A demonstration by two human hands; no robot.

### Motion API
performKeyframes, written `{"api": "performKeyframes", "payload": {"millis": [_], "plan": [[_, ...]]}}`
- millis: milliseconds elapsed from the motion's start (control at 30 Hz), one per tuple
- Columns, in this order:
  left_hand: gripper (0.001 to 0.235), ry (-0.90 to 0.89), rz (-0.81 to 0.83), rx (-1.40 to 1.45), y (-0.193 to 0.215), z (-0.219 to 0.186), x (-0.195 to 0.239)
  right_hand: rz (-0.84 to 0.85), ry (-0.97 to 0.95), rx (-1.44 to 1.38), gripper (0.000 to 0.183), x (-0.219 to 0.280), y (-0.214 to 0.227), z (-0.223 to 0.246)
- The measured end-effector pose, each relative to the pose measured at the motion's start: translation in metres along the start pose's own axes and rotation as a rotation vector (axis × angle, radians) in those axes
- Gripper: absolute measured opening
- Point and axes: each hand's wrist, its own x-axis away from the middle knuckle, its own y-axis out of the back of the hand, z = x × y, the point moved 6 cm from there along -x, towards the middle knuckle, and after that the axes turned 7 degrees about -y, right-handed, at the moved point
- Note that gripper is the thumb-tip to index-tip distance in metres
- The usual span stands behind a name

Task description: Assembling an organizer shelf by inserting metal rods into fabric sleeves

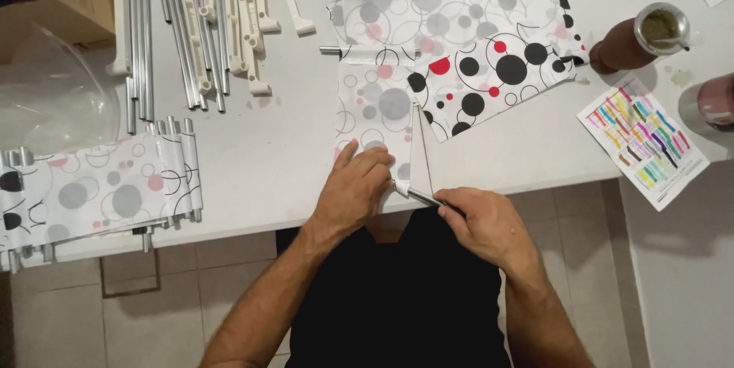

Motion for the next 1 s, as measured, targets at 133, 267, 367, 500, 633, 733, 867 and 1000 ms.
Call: {"api": "performKeyframes", "payload": {"millis": [133,267,367,500,633,733,867,1000], "plan": [[0.018,0.015,-0.042,0.053,0.006,0.002,-0.001,-0.032,0.037,-0.028,0.025,-0.001,0.003,0.006],[0.033,-0.010,-0.018,0.085,0.019,-0.005,-0.006,-0.039,0.052,-0.040,0.025,-0.003,0.003,0.007],[0.033,-0.024,-0.023,0.059,0.015,-0.007,-0.004,-0.033,0.056,-0.076,0.025,-0.002,0.002,0.008],[0.032,0.023,-0.019,0.098,0.014,-0.005,-0.005,-0.040,0.023,-0.099,0.025,0.000,0.004,0.006],[0.033,0.043,-0.014,0.129,0.017,-0.005,-0.006,-0.026,-0.023,-0.130,0.025,0.006,-0.001,-0.002],[0.033,0.047,-0.009,0.130,0.018,-0.005,-0.006,-0.009,-0.019,-0.195,0.026,0.009,0.000,0.013],[0.035,0.053,-0.021,0.123,0.017,-0.005,-0.006,0.019,-0.023,-0.211,0.026,0.010,-0.003,0.020],[0.035,0.060,-0.013,0.122,0.018,-0.005,-0.007,-0.001,-0.024,-0.217,0.026,0.008,-0.003,0.017]]}}
